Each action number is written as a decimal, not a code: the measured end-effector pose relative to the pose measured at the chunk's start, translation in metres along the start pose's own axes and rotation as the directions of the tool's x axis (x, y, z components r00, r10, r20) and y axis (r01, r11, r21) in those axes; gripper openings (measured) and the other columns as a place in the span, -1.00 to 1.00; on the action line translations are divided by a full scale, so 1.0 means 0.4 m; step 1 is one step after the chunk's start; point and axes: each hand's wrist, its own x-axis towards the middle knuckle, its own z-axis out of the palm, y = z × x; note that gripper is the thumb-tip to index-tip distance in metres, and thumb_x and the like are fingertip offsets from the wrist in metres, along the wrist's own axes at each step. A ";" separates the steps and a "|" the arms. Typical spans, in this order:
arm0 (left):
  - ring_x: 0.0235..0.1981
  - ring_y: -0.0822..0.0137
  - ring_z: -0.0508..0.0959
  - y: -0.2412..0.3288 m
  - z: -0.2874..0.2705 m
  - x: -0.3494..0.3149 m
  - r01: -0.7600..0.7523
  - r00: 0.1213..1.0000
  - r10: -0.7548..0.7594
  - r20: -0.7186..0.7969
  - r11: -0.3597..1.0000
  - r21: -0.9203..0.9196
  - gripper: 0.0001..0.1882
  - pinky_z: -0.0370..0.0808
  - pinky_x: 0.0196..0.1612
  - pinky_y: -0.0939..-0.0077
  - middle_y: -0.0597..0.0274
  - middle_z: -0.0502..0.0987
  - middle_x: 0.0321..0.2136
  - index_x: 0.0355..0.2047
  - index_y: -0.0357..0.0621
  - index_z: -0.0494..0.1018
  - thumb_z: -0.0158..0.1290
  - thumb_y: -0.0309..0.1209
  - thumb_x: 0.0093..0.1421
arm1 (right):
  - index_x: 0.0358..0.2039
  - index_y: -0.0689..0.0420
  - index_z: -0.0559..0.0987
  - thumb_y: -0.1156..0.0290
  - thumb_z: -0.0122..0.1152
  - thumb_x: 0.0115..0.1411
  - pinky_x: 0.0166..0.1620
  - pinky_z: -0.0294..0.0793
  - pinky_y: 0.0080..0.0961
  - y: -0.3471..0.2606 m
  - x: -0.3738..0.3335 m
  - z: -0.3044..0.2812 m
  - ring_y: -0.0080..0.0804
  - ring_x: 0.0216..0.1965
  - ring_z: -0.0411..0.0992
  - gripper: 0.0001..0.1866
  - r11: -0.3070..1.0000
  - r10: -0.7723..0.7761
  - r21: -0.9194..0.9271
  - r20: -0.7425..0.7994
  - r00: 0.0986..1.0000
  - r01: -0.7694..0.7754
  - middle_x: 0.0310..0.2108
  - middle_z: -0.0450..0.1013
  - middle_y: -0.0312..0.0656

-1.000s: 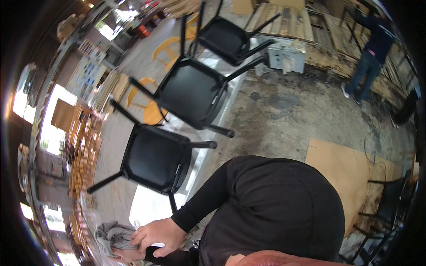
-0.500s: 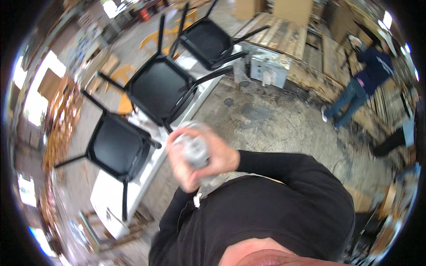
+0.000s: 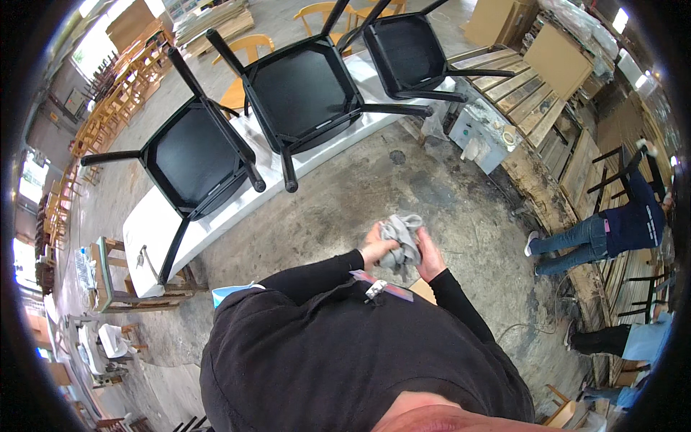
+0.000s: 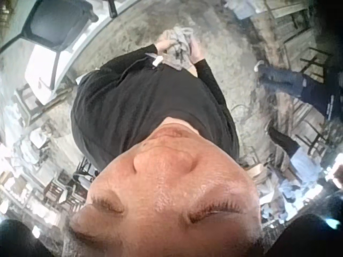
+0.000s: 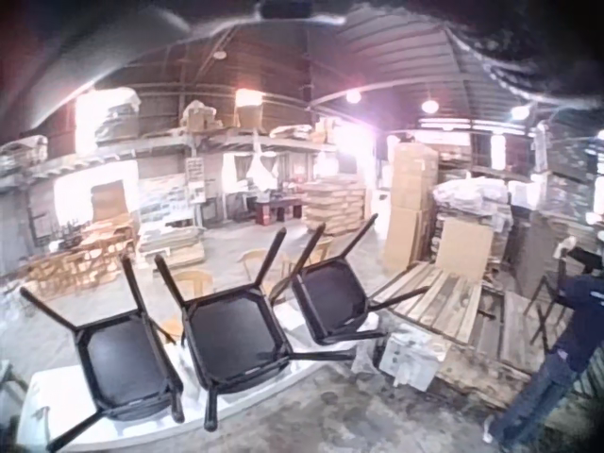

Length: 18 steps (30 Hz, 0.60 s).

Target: The person picks up a black chair, places it on a white surface, and wipes the chair with a cloth. The person cleans the seat, backrest, and legs of the chair, then sets it aside.

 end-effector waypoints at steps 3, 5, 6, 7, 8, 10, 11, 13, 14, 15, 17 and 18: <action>-0.15 0.24 0.59 -0.054 -0.171 0.074 0.154 0.983 -0.168 -0.070 0.972 -0.175 -0.49 0.57 -0.12 0.25 0.15 0.52 -0.11 -0.01 -0.22 0.38 0.22 -0.51 -0.02 | 0.36 0.01 0.12 -0.04 -0.22 0.44 0.19 0.31 -0.19 0.034 0.045 -0.006 -0.15 0.18 0.36 -0.39 0.964 0.139 -0.211 -0.110 0.984 -0.159 0.17 0.39 -0.02; -0.19 0.24 0.55 -0.085 -0.309 0.098 0.301 0.906 -0.327 -0.269 0.944 -0.134 -0.56 0.55 -0.15 0.23 0.17 0.51 -0.17 -0.07 -0.17 0.42 0.19 -0.32 0.03 | 0.37 0.01 0.11 -0.05 -0.21 0.43 0.21 0.30 -0.16 0.061 0.067 -0.017 -0.04 0.16 0.37 -0.38 0.941 0.228 -0.199 -0.220 0.949 -0.272 0.17 0.38 0.06; -0.22 0.23 0.53 -0.091 -0.382 0.102 0.372 0.898 -0.413 -0.156 0.898 -0.235 -0.55 0.54 -0.18 0.20 0.17 0.49 -0.19 -0.07 -0.14 0.41 0.16 -0.24 0.05 | 0.35 -0.01 0.12 -0.05 -0.15 0.40 0.18 0.32 -0.16 0.073 0.076 -0.025 -0.05 0.15 0.38 -0.37 0.942 0.265 -0.167 -0.159 0.951 -0.290 0.15 0.40 0.05; -0.19 0.19 0.53 -0.093 -0.440 0.100 0.341 0.890 -0.409 -0.200 0.890 -0.302 -0.51 0.53 -0.16 0.16 0.15 0.49 -0.18 -0.03 -0.16 0.38 0.17 -0.27 0.04 | 0.34 -0.02 0.13 -0.04 -0.09 0.38 0.16 0.34 -0.17 0.081 0.083 -0.035 -0.07 0.14 0.38 -0.37 0.934 0.312 -0.125 -0.163 0.936 -0.333 0.13 0.41 0.03; -0.16 0.14 0.52 -0.090 -0.496 0.096 0.307 0.879 -0.408 -0.245 0.880 -0.363 -0.46 0.52 -0.13 0.12 0.12 0.48 -0.17 0.01 -0.17 0.35 0.18 -0.31 0.02 | 0.33 -0.03 0.14 -0.04 -0.03 0.35 0.14 0.36 -0.18 0.087 0.094 -0.044 -0.09 0.12 0.39 -0.36 0.919 0.360 -0.079 -0.231 0.904 -0.386 0.11 0.43 0.02; -0.03 0.10 0.48 -0.063 -0.583 0.106 0.144 0.667 -0.203 -0.717 0.979 -0.143 -0.29 0.49 -0.11 0.11 -0.02 0.42 -0.02 0.08 -0.28 0.25 0.27 -0.45 -0.10 | 0.30 0.02 0.14 -0.02 0.04 0.32 0.09 0.41 -0.18 0.088 0.111 -0.063 -0.09 0.05 0.46 -0.34 0.922 0.344 -0.104 -0.227 0.911 -0.374 0.02 0.49 0.04; -0.08 0.15 0.49 -0.038 -0.625 0.121 0.149 0.624 -0.181 -0.760 0.983 -0.112 -0.32 0.47 -0.10 0.14 0.02 0.47 -0.07 0.07 -0.27 0.27 0.27 -0.44 -0.07 | 0.30 0.04 0.14 -0.02 0.06 0.32 0.07 0.42 -0.18 0.083 0.120 -0.072 -0.10 0.02 0.47 -0.33 0.920 0.338 -0.113 -0.258 0.905 -0.376 0.00 0.50 0.03; -0.19 0.26 0.50 0.007 -0.694 0.152 -0.243 0.518 0.112 -0.848 0.970 -0.020 -0.45 0.46 -0.10 0.24 0.18 0.53 -0.20 0.00 -0.24 0.36 0.26 -0.42 -0.01 | 0.31 0.06 0.13 -0.01 0.07 0.31 0.02 0.46 -0.19 0.069 0.145 -0.085 -0.12 -0.04 0.51 -0.31 0.923 0.307 -0.131 -0.313 0.899 -0.361 -0.02 0.51 0.01; -0.16 0.27 0.49 0.038 -0.744 0.173 -0.256 0.637 0.042 -0.770 0.953 -0.160 -0.52 0.42 -0.01 0.30 0.22 0.53 -0.16 -0.02 -0.22 0.41 0.24 -0.39 0.04 | 0.31 0.06 0.13 0.00 0.07 0.31 -0.01 0.47 -0.20 0.060 0.158 -0.091 -0.14 -0.06 0.52 -0.31 0.929 0.281 -0.141 -0.332 0.900 -0.342 -0.03 0.52 -0.01; -0.01 0.24 0.45 0.062 -0.782 0.195 -0.297 0.735 0.048 -0.676 0.919 -0.259 -0.45 0.34 0.09 0.32 0.21 0.50 -0.03 0.04 -0.23 0.43 0.27 -0.30 0.06 | 0.31 0.07 0.13 0.01 0.07 0.31 -0.04 0.48 -0.21 0.050 0.171 -0.097 -0.15 -0.09 0.54 -0.31 0.924 0.262 -0.146 -0.429 0.865 -0.352 -0.03 0.52 -0.03; 0.27 0.25 0.23 0.094 -0.840 0.240 -0.365 0.664 0.210 -0.718 0.929 -0.066 -0.13 0.14 0.29 0.30 0.11 0.31 0.24 0.26 -0.31 0.25 0.30 -0.02 0.10 | 0.32 0.08 0.12 0.03 0.08 0.31 -0.10 0.50 -0.28 0.036 0.191 -0.119 -0.19 -0.13 0.55 -0.30 0.905 0.200 -0.271 -0.409 0.891 -0.327 -0.05 0.53 -0.05; 0.29 0.23 0.22 0.100 -0.845 0.267 -0.460 0.475 0.340 -0.812 0.882 0.100 -0.10 0.11 0.31 0.35 0.04 0.30 0.25 0.29 -0.32 0.20 0.27 0.00 0.12 | 0.33 0.08 0.12 0.04 0.08 0.31 -0.13 0.51 -0.32 0.032 0.195 -0.137 -0.21 -0.15 0.56 -0.30 0.874 0.149 -0.338 -0.497 0.855 -0.349 -0.06 0.53 -0.06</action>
